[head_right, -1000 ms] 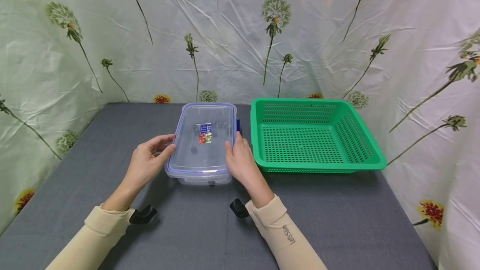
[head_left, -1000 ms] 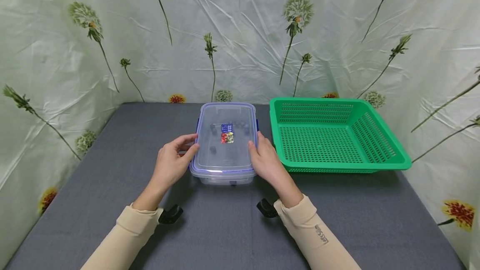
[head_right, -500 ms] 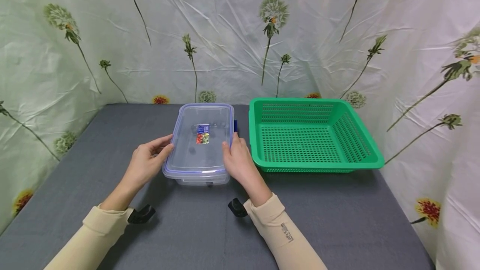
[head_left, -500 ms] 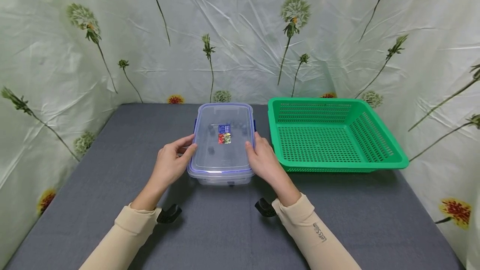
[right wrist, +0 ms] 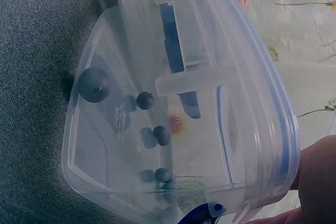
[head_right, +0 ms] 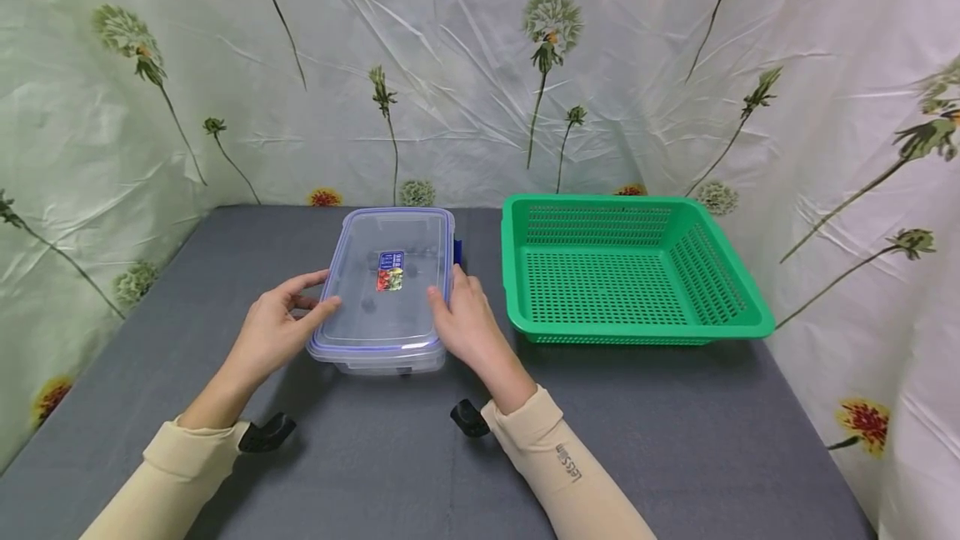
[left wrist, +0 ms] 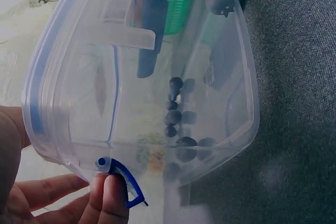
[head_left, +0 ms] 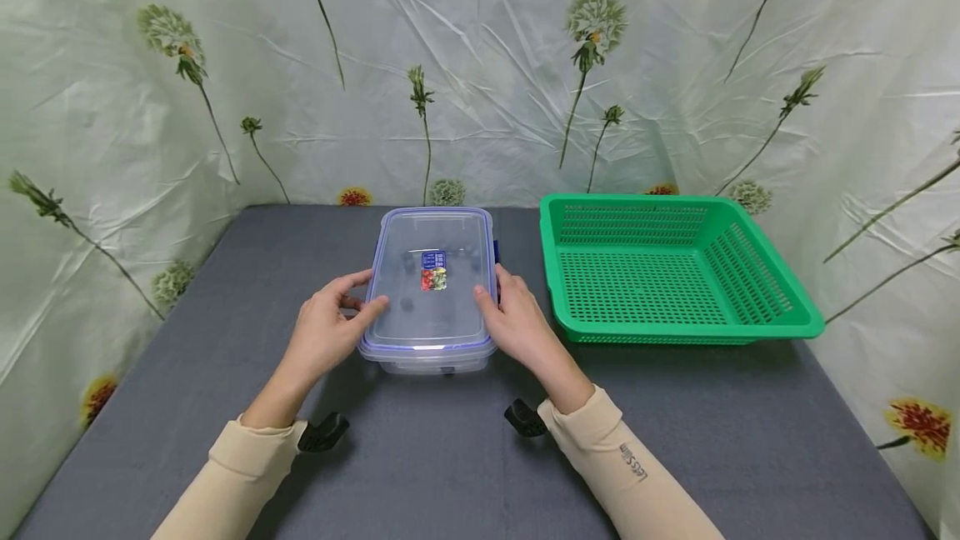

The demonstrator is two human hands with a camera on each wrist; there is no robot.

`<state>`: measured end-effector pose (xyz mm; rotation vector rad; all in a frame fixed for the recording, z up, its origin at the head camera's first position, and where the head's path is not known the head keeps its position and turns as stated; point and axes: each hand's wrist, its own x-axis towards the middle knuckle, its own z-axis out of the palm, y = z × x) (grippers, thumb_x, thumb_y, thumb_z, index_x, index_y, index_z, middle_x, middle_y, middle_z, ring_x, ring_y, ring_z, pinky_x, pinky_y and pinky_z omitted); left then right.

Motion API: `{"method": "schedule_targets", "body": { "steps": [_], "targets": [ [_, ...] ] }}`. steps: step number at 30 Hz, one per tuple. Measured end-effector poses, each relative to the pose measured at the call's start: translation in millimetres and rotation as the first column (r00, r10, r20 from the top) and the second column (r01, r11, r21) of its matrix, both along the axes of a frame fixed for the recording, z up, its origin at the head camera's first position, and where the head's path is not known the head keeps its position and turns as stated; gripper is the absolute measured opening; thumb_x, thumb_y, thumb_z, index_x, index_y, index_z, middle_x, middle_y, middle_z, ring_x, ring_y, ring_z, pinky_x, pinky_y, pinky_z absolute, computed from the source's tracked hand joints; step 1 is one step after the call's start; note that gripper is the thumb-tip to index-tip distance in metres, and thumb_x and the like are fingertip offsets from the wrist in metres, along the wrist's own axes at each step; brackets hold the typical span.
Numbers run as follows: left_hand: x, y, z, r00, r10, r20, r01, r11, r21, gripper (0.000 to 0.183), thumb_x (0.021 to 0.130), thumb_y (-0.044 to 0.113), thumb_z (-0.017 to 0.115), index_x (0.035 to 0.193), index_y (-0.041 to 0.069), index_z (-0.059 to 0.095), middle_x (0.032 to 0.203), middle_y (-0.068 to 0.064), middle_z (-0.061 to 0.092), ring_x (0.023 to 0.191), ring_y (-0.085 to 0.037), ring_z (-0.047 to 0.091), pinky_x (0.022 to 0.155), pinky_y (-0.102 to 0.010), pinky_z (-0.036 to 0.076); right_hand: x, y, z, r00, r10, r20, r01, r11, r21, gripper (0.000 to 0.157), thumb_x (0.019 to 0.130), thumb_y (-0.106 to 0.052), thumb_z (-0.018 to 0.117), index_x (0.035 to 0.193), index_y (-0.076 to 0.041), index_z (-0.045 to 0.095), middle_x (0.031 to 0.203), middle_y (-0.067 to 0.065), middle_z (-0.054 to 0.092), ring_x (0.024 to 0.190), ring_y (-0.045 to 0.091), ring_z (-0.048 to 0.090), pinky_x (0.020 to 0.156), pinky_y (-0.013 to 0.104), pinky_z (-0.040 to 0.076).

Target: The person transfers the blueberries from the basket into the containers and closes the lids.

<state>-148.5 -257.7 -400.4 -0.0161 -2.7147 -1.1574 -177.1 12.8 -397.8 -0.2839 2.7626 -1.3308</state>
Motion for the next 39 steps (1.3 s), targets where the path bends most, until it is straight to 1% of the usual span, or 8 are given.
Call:
{"method": "schedule_targets", "body": {
  "steps": [4, 11, 18, 20, 24, 30, 36, 39],
  "targets": [
    [-0.4, 0.3, -2.3, 1.0, 0.003, -0.018, -0.004, 1.0, -0.006, 0.056, 0.101, 0.032, 0.078, 0.149, 0.007, 0.063, 0.099, -0.016, 0.075, 0.096, -0.029, 0.073, 0.069, -0.026, 0.052, -1.2, 0.2, -2.3, 1.0, -0.003, -0.005, 0.002, 1.0, -0.014, 0.069, 0.112, -0.031, 0.053, 0.164, 0.009, 0.032, 0.157, 0.034, 0.049, 0.147, 0.046, 0.05, 0.125, 0.062, 0.043],
    [-1.9, 2.3, -5.0, 0.999, -0.012, -0.045, 0.012, 1.0, -0.022, 0.056, 0.103, 0.03, 0.075, 0.151, 0.004, 0.061, 0.135, -0.023, 0.07, 0.096, -0.032, 0.075, 0.07, -0.029, 0.056, -2.8, 0.4, -4.8, 1.0, -0.005, -0.03, 0.005, 1.0, -0.004, 0.067, 0.112, -0.03, 0.053, 0.163, 0.009, 0.034, 0.152, 0.034, 0.052, 0.138, 0.045, 0.057, 0.119, 0.062, 0.048],
    [-2.5, 2.5, -3.0, 1.0, -0.003, -0.011, 0.003, 1.0, -0.006, 0.054, 0.104, 0.032, 0.073, 0.15, 0.006, 0.062, 0.12, -0.026, 0.076, 0.094, -0.032, 0.075, 0.065, -0.029, 0.054, -3.5, -0.2, -5.9, 1.0, -0.01, -0.023, 0.01, 1.0, -0.002, 0.066, 0.113, -0.03, 0.051, 0.163, 0.009, 0.034, 0.152, 0.034, 0.051, 0.139, 0.046, 0.056, 0.12, 0.063, 0.047],
    [-2.3, 1.8, -3.5, 1.0, -0.01, -0.006, 0.01, 1.0, 0.005, 0.053, 0.105, 0.033, 0.071, 0.15, 0.005, 0.062, 0.125, -0.027, 0.075, 0.098, -0.035, 0.076, 0.066, -0.029, 0.056, -3.4, -0.4, -5.8, 0.999, -0.012, -0.03, 0.012, 1.0, 0.002, 0.064, 0.113, -0.03, 0.05, 0.163, 0.009, 0.035, 0.153, 0.035, 0.051, 0.141, 0.046, 0.055, 0.121, 0.063, 0.046],
    [-2.2, -0.3, -4.0, 1.0, -0.024, -0.004, 0.025, 1.0, 0.018, 0.05, 0.108, 0.031, 0.068, 0.15, 0.005, 0.062, 0.133, -0.027, 0.072, 0.105, -0.039, 0.076, 0.07, -0.032, 0.06, -4.8, -0.4, -6.6, 0.999, -0.018, -0.037, 0.019, 1.0, 0.014, 0.063, 0.114, -0.029, 0.05, 0.162, 0.009, 0.036, 0.154, 0.034, 0.051, 0.143, 0.046, 0.053, 0.123, 0.062, 0.045],
    [-2.9, -0.9, -1.4, 0.999, -0.038, -0.009, 0.038, 0.999, 0.008, 0.051, 0.108, 0.03, 0.067, 0.151, 0.004, 0.061, 0.14, -0.026, 0.069, 0.111, -0.042, 0.076, 0.083, -0.051, 0.067, -6.8, -1.3, -7.2, 0.997, -0.051, -0.051, 0.053, 0.998, 0.039, 0.061, 0.113, -0.032, 0.052, 0.16, 0.006, 0.043, 0.152, 0.033, 0.051, 0.14, 0.045, 0.052, 0.121, 0.061, 0.046],
    [-3.5, -2.7, -6.7, 1.0, -0.023, -0.021, 0.023, 1.0, 0.008, 0.049, 0.108, 0.03, 0.066, 0.151, 0.006, 0.062, 0.144, -0.024, 0.067, 0.115, -0.039, 0.074, 0.085, -0.045, 0.065, -5.1, -0.2, -11.9, 0.998, -0.067, 0.009, 0.067, 0.997, -0.029, 0.063, 0.113, -0.036, 0.052, 0.163, 0.001, 0.04, 0.157, 0.032, 0.045, 0.145, 0.045, 0.05, 0.122, 0.065, 0.045],
    [-3.5, -3.7, -9.8, 1.0, -0.013, 0.0, 0.013, 0.999, 0.04, 0.051, 0.109, 0.032, 0.066, 0.153, 0.007, 0.059, 0.151, -0.023, 0.06, 0.127, -0.04, 0.068, 0.094, -0.051, 0.063, -7.1, 2.6, -15.8, 0.996, -0.063, 0.07, 0.069, 0.994, -0.082, 0.068, 0.112, -0.038, 0.052, 0.166, 0.0, 0.033, 0.157, 0.031, 0.045, 0.144, 0.046, 0.053, 0.121, 0.064, 0.047]
  ]
}}
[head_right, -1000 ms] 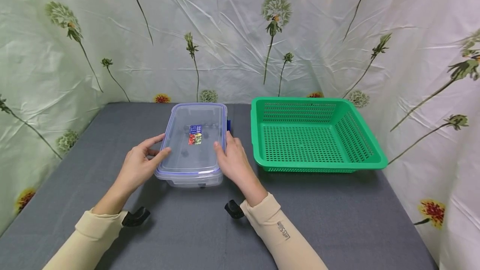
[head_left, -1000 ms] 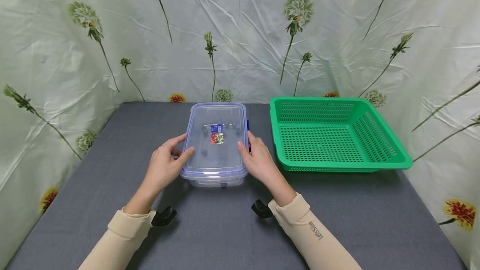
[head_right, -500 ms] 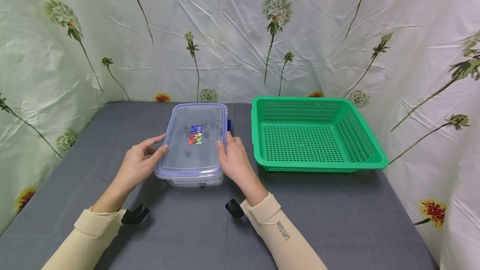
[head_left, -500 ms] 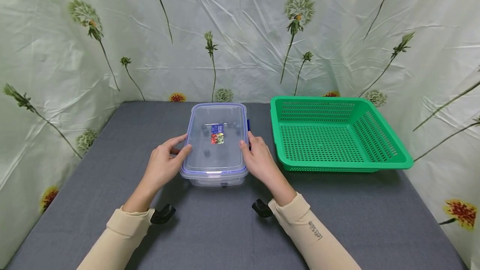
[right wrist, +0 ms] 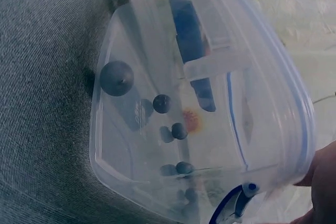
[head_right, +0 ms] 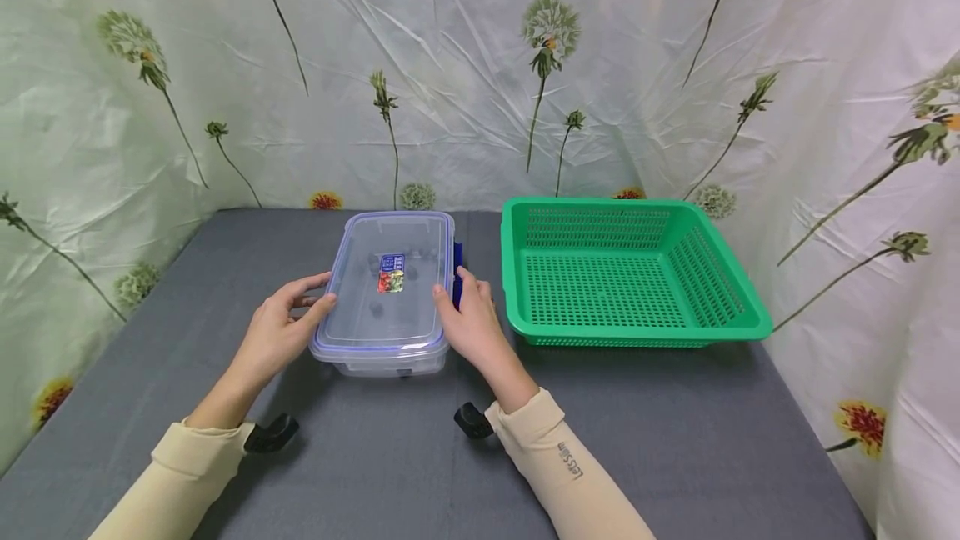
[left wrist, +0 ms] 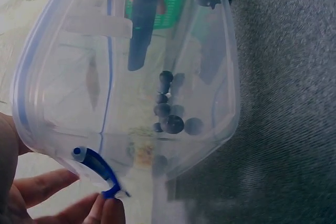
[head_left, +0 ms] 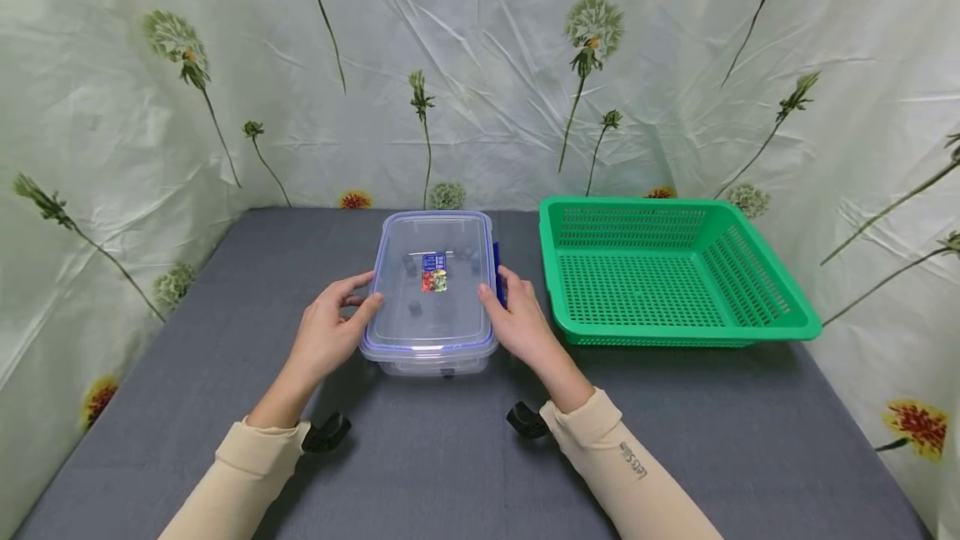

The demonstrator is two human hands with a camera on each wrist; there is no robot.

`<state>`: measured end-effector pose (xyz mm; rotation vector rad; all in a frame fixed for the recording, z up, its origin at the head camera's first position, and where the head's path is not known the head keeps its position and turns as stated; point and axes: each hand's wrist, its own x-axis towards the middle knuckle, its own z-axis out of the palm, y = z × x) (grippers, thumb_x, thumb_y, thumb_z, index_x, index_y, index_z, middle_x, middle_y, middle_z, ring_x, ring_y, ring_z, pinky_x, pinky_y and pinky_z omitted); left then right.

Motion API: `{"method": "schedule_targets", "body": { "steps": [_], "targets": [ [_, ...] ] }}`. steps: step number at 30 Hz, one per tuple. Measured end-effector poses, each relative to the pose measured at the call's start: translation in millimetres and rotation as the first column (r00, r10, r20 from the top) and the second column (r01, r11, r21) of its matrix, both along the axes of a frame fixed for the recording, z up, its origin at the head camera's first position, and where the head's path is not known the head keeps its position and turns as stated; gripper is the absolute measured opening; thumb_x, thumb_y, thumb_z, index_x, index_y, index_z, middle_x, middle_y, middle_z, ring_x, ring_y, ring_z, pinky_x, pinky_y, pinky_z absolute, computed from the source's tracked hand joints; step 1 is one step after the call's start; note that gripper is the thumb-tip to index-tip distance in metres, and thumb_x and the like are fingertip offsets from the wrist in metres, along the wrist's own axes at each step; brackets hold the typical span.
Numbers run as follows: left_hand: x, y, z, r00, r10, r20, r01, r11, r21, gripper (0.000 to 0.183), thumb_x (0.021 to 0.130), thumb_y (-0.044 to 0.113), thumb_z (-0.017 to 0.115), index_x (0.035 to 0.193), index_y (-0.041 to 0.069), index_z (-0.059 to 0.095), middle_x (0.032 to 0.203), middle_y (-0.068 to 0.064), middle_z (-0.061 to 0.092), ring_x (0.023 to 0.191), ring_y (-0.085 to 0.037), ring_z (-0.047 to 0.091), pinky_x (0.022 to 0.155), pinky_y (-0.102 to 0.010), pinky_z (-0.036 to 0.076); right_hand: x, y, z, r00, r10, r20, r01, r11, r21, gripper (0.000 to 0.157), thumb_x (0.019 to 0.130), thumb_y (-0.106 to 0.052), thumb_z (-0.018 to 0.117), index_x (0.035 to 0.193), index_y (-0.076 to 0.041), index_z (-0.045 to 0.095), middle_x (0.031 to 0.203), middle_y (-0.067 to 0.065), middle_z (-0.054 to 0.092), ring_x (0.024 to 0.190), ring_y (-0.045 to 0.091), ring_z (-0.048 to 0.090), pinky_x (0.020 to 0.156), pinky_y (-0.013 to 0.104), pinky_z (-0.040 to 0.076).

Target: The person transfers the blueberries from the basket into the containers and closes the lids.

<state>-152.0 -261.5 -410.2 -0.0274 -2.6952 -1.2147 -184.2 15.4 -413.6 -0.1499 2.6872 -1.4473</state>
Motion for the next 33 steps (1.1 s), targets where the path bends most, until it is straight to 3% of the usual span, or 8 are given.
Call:
{"method": "schedule_targets", "body": {
  "steps": [4, 7, 12, 16, 19, 24, 30, 33],
  "targets": [
    [-0.9, -2.1, -3.5, 0.996, 0.011, 0.086, -0.02, 0.994, 0.103, 0.065, 0.108, 0.036, 0.065, 0.162, 0.007, 0.045, 0.161, -0.024, 0.049, 0.142, -0.044, 0.057, 0.112, -0.062, 0.054, -4.8, 4.3, -5.1, 0.993, 0.004, 0.12, 0.011, 0.992, -0.124, 0.079, 0.111, -0.043, 0.055, 0.169, 0.0, 0.022, 0.161, 0.032, 0.044, 0.147, 0.045, 0.052, 0.123, 0.061, 0.046],
    [-2.3, -4.2, -6.1, 0.981, 0.001, 0.196, -0.042, 0.978, 0.205, 0.079, 0.108, 0.042, 0.064, 0.17, 0.009, 0.028, 0.169, -0.024, 0.04, 0.153, -0.044, 0.045, 0.124, -0.065, 0.042, -7.5, 7.5, -8.4, 0.976, 0.013, 0.218, 0.037, 0.974, -0.224, 0.086, 0.11, -0.047, 0.058, 0.17, 0.0, 0.019, 0.164, 0.03, 0.044, 0.151, 0.042, 0.049, 0.127, 0.059, 0.042],
    [-4.3, -5.4, -13.6, 0.929, -0.074, 0.362, -0.082, 0.915, 0.396, 0.091, 0.109, 0.05, 0.059, 0.174, 0.01, 0.009, 0.173, -0.025, 0.031, 0.159, -0.04, 0.035, 0.133, -0.059, 0.033, -11.0, 10.1, -14.7, 0.954, 0.075, 0.292, 0.053, 0.911, -0.408, 0.083, 0.109, -0.043, 0.061, 0.167, 0.004, 0.025, 0.155, 0.028, 0.055, 0.143, 0.038, 0.057, 0.128, 0.057, 0.042],
    [-5.4, -4.5, -18.6, 0.91, -0.144, 0.389, -0.088, 0.85, 0.519, 0.084, 0.112, 0.048, 0.053, 0.173, 0.006, 0.012, 0.173, -0.023, 0.03, 0.156, -0.033, 0.038, 0.127, -0.046, 0.041, -12.1, 9.9, -18.3, 0.949, 0.088, 0.301, 0.072, 0.874, -0.481, 0.075, 0.109, -0.041, 0.062, 0.164, 0.003, 0.034, 0.15, 0.025, 0.059, 0.138, 0.035, 0.06, 0.126, 0.057, 0.044],
    [-6.0, -3.6, -19.9, 0.915, -0.155, 0.373, -0.09, 0.822, 0.562, 0.077, 0.114, 0.045, 0.051, 0.171, 0.004, 0.02, 0.171, -0.02, 0.034, 0.153, -0.03, 0.04, 0.123, -0.042, 0.044, -12.3, 9.5, -20.3, 0.951, 0.071, 0.302, 0.096, 0.859, -0.503, 0.074, 0.108, -0.039, 0.064, 0.163, 0.002, 0.037, 0.149, 0.025, 0.061, 0.135, 0.035, 0.062, 0.123, 0.056, 0.047],
    [-5.7, -3.4, -19.3, 0.926, -0.111, 0.361, -0.121, 0.818, 0.563, 0.077, 0.111, 0.044, 0.056, 0.17, 0.005, 0.025, 0.168, -0.02, 0.041, 0.149, -0.029, 0.046, 0.124, -0.049, 0.044, -12.1, 8.5, -22.4, 0.956, 0.035, 0.291, 0.127, 0.845, -0.519, 0.073, 0.106, -0.034, 0.067, 0.162, 0.001, 0.037, 0.145, 0.027, 0.063, 0.125, 0.032, 0.068, 0.116, 0.049, 0.054],
    [-6.2, -3.9, -16.2, 0.939, -0.064, 0.337, -0.136, 0.832, 0.538, 0.079, 0.108, 0.044, 0.064, 0.169, 0.006, 0.03, 0.165, -0.018, 0.049, 0.124, -0.008, 0.063, 0.093, -0.014, 0.057, -10.8, 7.6, -20.7, 0.958, -0.013, 0.286, 0.164, 0.842, -0.513, 0.077, 0.104, -0.034, 0.071, 0.162, -0.002, 0.032, 0.141, 0.026, 0.062, 0.117, 0.028, 0.07, 0.116, 0.05, 0.055],
    [-6.2, -3.5, -14.8, 0.951, -0.043, 0.307, -0.135, 0.834, 0.535, 0.079, 0.106, 0.042, 0.068, 0.167, 0.006, 0.034, 0.163, -0.018, 0.052, 0.111, 0.001, 0.066, 0.087, -0.009, 0.058, -9.9, 7.6, -19.1, 0.958, -0.027, 0.284, 0.176, 0.84, -0.513, 0.078, 0.103, -0.033, 0.073, 0.163, -0.006, 0.031, 0.139, 0.025, 0.064, 0.114, 0.027, 0.072, 0.117, 0.051, 0.055]
  ]
}}
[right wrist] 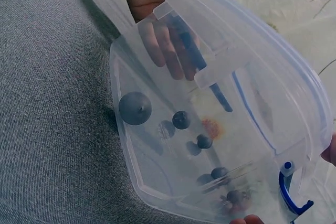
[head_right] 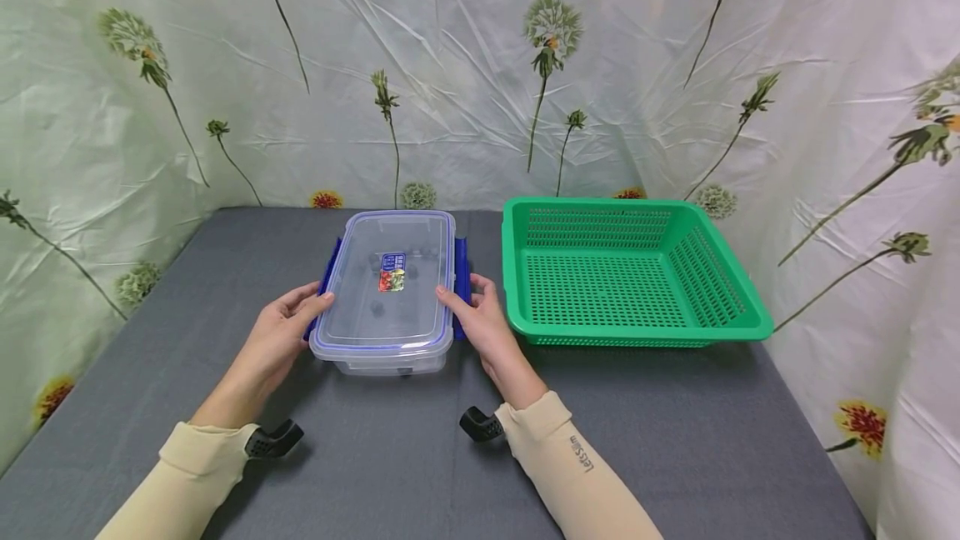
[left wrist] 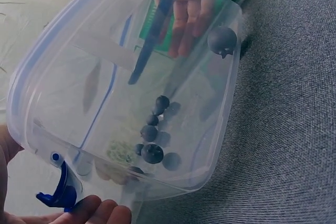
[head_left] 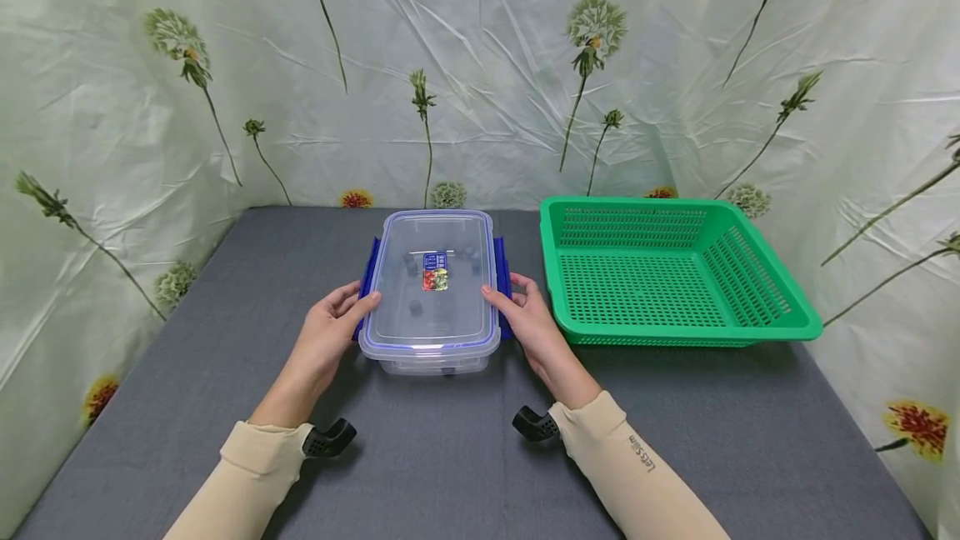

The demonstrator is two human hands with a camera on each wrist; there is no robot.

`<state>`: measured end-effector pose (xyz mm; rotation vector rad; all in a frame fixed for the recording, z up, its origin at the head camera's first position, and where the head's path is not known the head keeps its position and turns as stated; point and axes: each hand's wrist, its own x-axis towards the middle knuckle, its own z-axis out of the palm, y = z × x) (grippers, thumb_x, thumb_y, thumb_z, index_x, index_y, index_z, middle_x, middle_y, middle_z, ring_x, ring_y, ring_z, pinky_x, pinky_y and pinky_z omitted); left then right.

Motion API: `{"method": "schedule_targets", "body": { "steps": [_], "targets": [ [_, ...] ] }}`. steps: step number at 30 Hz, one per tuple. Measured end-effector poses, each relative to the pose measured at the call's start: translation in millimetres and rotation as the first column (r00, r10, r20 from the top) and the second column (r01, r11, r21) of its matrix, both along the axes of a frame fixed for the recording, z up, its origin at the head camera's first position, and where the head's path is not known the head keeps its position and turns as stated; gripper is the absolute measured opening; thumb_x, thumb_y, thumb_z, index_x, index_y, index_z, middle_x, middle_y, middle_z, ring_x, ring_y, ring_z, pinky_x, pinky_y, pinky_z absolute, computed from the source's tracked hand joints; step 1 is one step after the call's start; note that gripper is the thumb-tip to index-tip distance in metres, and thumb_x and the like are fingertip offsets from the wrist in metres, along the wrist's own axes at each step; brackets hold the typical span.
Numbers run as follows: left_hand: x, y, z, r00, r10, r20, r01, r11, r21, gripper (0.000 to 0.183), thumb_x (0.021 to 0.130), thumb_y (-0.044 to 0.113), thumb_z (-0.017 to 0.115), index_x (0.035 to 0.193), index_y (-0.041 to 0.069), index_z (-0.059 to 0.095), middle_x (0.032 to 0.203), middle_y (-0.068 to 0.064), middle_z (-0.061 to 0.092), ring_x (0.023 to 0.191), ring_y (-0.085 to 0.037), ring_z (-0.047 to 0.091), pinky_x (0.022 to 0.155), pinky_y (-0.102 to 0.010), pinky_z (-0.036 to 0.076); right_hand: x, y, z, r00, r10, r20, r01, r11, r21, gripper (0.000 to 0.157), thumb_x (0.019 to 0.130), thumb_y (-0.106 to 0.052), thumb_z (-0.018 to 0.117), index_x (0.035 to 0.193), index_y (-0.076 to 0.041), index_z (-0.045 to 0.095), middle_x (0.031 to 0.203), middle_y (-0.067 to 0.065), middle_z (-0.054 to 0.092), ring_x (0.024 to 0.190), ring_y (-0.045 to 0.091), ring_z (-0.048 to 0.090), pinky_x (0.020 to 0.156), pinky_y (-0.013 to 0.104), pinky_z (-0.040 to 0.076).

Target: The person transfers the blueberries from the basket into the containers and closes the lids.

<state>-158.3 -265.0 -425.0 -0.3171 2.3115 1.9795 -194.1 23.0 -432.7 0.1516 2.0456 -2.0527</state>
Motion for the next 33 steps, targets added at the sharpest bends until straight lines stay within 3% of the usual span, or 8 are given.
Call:
{"method": "schedule_targets", "body": {
  "steps": [6, 12, 23, 27, 30, 33],
  "targets": [
    [0.9, 1.0, 2.3, 1.0, 0.006, -0.023, -0.006, 1.0, -0.013, 0.076, 0.106, 0.04, 0.069, 0.168, 0.014, 0.033, 0.16, -0.017, 0.055, 0.112, -0.004, 0.068, 0.088, -0.016, 0.061, 1.8, -0.7, 3.3, 1.0, -0.006, -0.024, 0.006, 1.0, -0.009, 0.077, 0.103, -0.031, 0.075, 0.162, -0.011, 0.03, 0.139, 0.024, 0.066, 0.114, 0.03, 0.075, 0.116, 0.052, 0.056],
    [3.0, 4.8, 4.3, 1.0, -0.027, -0.013, 0.028, 0.996, 0.089, 0.07, 0.111, 0.033, 0.061, 0.17, 0.026, 0.025, 0.161, -0.021, 0.05, 0.109, -0.009, 0.069, 0.088, -0.026, 0.066, 1.1, -2.4, 3.1, 0.999, -0.007, -0.052, 0.005, 1.0, -0.027, 0.074, 0.104, -0.026, 0.073, 0.163, -0.015, 0.029, 0.143, 0.025, 0.065, 0.122, 0.035, 0.073, 0.114, 0.051, 0.058],
    [4.6, 4.6, 3.5, 0.999, -0.046, -0.03, 0.048, 0.994, 0.096, 0.067, 0.113, 0.032, 0.056, 0.171, 0.027, 0.023, 0.157, -0.023, 0.05, 0.105, -0.007, 0.07, 0.087, -0.027, 0.066, 2.0, -4.0, 4.2, 0.995, 0.019, -0.093, -0.019, 1.0, 0.003, 0.064, 0.107, -0.025, 0.069, 0.162, -0.019, 0.036, 0.138, 0.023, 0.068, 0.114, 0.025, 0.072, 0.11, 0.047, 0.06],
    [4.6, 4.5, 2.5, 0.998, -0.063, -0.026, 0.065, 0.994, 0.083, 0.067, 0.114, 0.035, 0.053, 0.171, 0.029, 0.019, 0.159, -0.022, 0.047, 0.114, -0.015, 0.068, 0.09, -0.026, 0.064, 1.9, -4.6, 2.5, 0.995, 0.034, -0.089, -0.034, 0.999, -0.007, 0.065, 0.108, -0.026, 0.066, 0.163, -0.021, 0.033, 0.143, 0.023, 0.065, 0.121, 0.031, 0.07, 0.113, 0.05, 0.057],
    [3.9, 5.1, 1.2, 0.996, -0.094, -0.01, 0.095, 0.99, 0.104, 0.068, 0.115, 0.038, 0.05, 0.171, 0.034, 0.012, 0.166, -0.021, 0.036, 0.132, -0.029, 0.06, 0.103, -0.037, 0.062, 1.8, -4.9, -0.7, 0.995, 0.071, -0.071, -0.072, 0.997, -0.02, 0.07, 0.11, -0.031, 0.062, 0.169, -0.024, 0.025, 0.159, 0.022, 0.053, 0.141, 0.035, 0.059, 0.124, 0.056, 0.047],
    [3.2, 6.0, -0.5, 0.99, -0.14, 0.009, 0.137, 0.978, 0.159, 0.072, 0.116, 0.039, 0.047, 0.172, 0.041, 0.003, 0.177, -0.017, 0.016, 0.153, -0.04, 0.042, 0.121, -0.056, 0.05, 1.3, -5.3, -5.6, 0.99, 0.12, -0.071, -0.123, 0.992, -0.039, 0.076, 0.112, -0.036, 0.056, 0.174, -0.028, 0.012, 0.177, 0.015, 0.027, 0.163, 0.034, 0.031, 0.136, 0.058, 0.026]
  ]
}}
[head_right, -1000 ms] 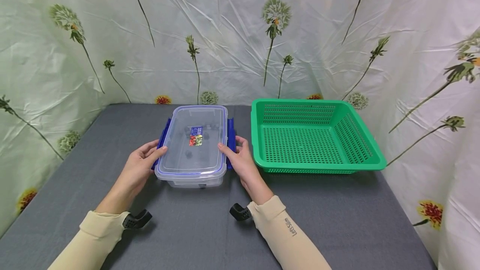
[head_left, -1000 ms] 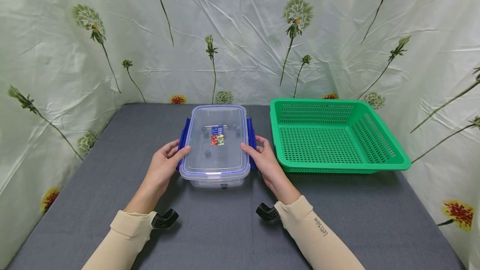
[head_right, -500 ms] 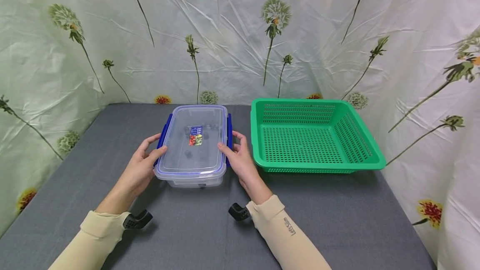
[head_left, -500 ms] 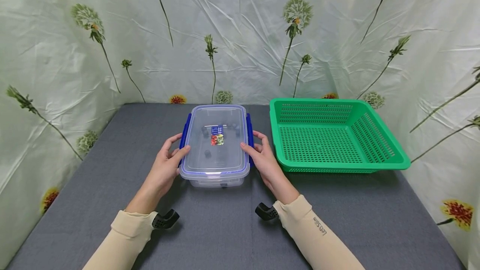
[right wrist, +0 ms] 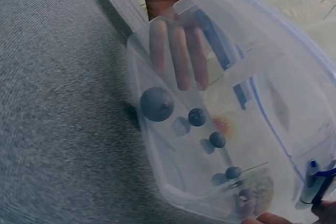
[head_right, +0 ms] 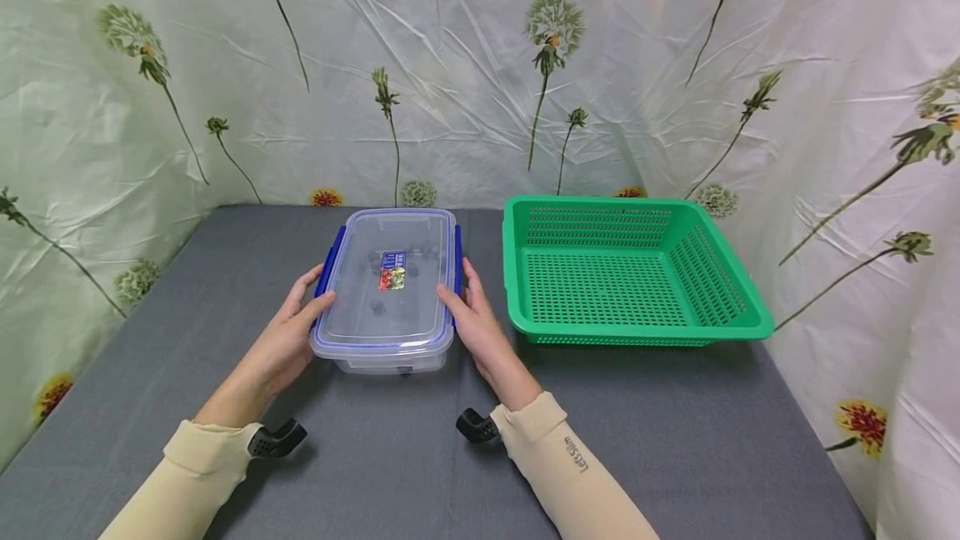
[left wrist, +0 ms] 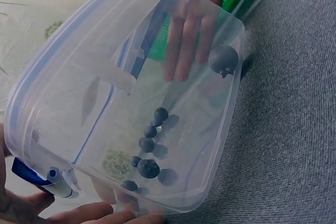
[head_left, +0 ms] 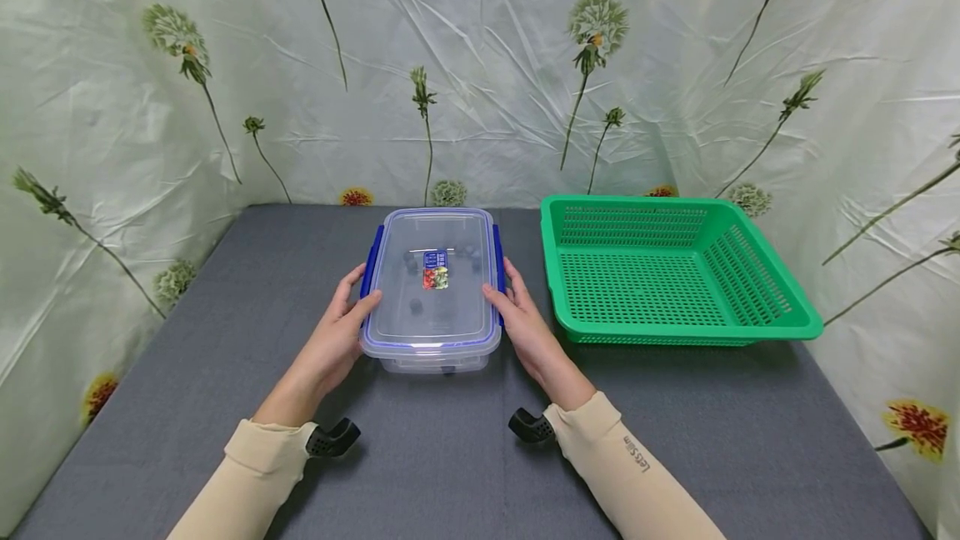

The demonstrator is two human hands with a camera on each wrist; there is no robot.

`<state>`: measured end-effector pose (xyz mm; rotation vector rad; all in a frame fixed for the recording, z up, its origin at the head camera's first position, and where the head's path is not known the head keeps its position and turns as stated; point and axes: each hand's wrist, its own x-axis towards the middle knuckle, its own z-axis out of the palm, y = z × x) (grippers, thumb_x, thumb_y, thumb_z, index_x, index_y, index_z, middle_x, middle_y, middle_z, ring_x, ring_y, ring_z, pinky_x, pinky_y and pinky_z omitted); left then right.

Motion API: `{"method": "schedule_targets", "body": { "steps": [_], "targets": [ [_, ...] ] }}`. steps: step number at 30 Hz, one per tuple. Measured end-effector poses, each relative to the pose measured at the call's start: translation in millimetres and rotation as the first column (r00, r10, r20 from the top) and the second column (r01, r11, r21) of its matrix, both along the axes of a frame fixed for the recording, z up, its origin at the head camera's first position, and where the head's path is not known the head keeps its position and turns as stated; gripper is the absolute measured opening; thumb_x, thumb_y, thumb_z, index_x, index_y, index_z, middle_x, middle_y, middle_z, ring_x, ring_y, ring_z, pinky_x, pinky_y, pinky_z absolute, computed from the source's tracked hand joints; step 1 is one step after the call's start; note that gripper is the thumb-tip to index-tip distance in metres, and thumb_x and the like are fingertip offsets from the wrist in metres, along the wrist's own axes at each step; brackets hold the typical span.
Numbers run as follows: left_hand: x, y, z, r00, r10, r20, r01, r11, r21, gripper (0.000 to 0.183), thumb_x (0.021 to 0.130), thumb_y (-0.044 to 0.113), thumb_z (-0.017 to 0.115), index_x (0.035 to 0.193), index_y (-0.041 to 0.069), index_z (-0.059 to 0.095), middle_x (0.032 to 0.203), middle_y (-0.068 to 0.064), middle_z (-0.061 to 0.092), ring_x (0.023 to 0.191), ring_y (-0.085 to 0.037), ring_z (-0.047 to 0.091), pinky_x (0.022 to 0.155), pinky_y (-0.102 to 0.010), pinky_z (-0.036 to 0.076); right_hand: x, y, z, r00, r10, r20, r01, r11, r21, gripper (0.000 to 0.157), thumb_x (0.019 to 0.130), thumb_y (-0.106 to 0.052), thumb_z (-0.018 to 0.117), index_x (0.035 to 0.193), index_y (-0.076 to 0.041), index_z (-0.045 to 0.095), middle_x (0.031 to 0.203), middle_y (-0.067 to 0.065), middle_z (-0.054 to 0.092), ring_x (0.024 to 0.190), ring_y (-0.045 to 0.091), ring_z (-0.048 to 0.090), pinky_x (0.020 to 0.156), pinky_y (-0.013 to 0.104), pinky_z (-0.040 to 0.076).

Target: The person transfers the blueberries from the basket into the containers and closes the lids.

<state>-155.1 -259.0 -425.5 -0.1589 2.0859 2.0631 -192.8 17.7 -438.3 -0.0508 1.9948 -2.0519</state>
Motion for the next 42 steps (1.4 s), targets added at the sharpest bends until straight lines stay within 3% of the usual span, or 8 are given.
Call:
{"method": "schedule_targets", "body": {
  "steps": [4, 8, 15, 23, 31, 35, 42],
  "targets": [
    [0.3, 1.7, -2.2, 0.998, -0.052, 0.022, 0.05, 0.996, 0.071, 0.076, 0.117, 0.039, 0.044, 0.17, 0.048, -0.008, 0.183, -0.005, -0.008, 0.166, -0.039, 0.016, 0.133, -0.066, 0.024, 0.8, -1.0, -4.7, 0.998, 0.064, -0.028, -0.065, 0.996, -0.056, 0.079, 0.115, -0.037, 0.047, 0.174, -0.029, -0.003, 0.183, 0.002, -0.003, 0.17, 0.027, -0.003, 0.14, 0.056, 0.005],
    [0.8, 5.5, -3.9, 0.997, -0.078, 0.009, 0.077, 0.992, 0.096, 0.081, 0.117, 0.038, 0.044, 0.168, 0.047, -0.017, 0.182, 0.0, -0.015, 0.168, -0.035, 0.005, 0.136, -0.066, 0.013, 2.0, -3.7, -6.1, 0.994, 0.098, -0.046, -0.103, 0.987, -0.12, 0.08, 0.115, -0.035, 0.043, 0.173, -0.031, -0.013, 0.182, -0.003, -0.014, 0.169, 0.024, -0.012, 0.14, 0.054, 0.0],
    [-1.4, 11.5, -5.5, 0.999, -0.051, 0.0, 0.051, 0.994, 0.092, 0.085, 0.116, 0.036, 0.046, 0.168, 0.043, -0.02, 0.182, 0.0, -0.014, 0.169, -0.036, 0.001, 0.136, -0.066, 0.011, 2.4, -7.7, -7.7, 0.994, 0.102, -0.041, -0.108, 0.974, -0.199, 0.081, 0.115, -0.029, 0.043, 0.172, -0.034, -0.015, 0.183, -0.001, -0.011, 0.169, 0.027, -0.004, 0.14, 0.054, 0.007],
    [-2.1, 11.7, -5.6, 0.999, -0.043, -0.002, 0.043, 0.997, 0.071, 0.081, 0.117, 0.036, 0.043, 0.169, 0.044, -0.019, 0.182, -0.002, -0.013, 0.168, -0.038, 0.006, 0.136, -0.066, 0.014, 1.6, -8.2, -10.3, 0.994, 0.096, -0.057, -0.106, 0.972, -0.209, 0.08, 0.115, -0.029, 0.042, 0.172, -0.037, -0.013, 0.182, -0.003, -0.01, 0.169, 0.025, -0.003, 0.14, 0.052, 0.007],
    [-1.5, 10.9, -4.9, 0.998, -0.064, -0.002, 0.064, 0.995, 0.075, 0.081, 0.117, 0.039, 0.042, 0.167, 0.048, -0.021, 0.182, 0.0, -0.016, 0.169, -0.035, 0.003, 0.137, -0.066, 0.01, 2.0, -7.0, -9.9, 0.99, 0.114, -0.083, -0.13, 0.966, -0.223, 0.078, 0.116, -0.026, 0.037, 0.172, -0.029, -0.016, 0.183, 0.003, -0.01, 0.169, 0.03, -0.001, 0.139, 0.056, 0.01],
    [-1.5, 11.0, -4.1, 0.997, -0.072, -0.006, 0.073, 0.993, 0.09, 0.08, 0.117, 0.037, 0.04, 0.167, 0.046, -0.022, 0.182, 0.001, -0.016, 0.169, -0.033, 0.003, 0.137, -0.065, 0.009, 2.3, -6.6, -8.3, 0.991, 0.119, -0.066, -0.131, 0.964, -0.232, 0.076, 0.116, -0.026, 0.036, 0.172, -0.033, -0.015, 0.183, 0.002, -0.007, 0.169, 0.029, 0.006, 0.139, 0.055, 0.015],
    [-1.4, 11.1, -2.8, 0.997, -0.072, -0.013, 0.073, 0.993, 0.09, 0.077, 0.118, 0.036, 0.037, 0.167, 0.047, -0.021, 0.182, 0.002, -0.015, 0.169, -0.032, 0.002, 0.137, -0.065, 0.009, 1.0, -6.6, -6.8, 0.989, 0.126, -0.075, -0.139, 0.966, -0.216, 0.076, 0.116, -0.026, 0.036, 0.172, -0.034, -0.015, 0.183, 0.0, -0.009, 0.169, 0.028, 0.003, 0.139, 0.054, 0.013]
  ]
}}
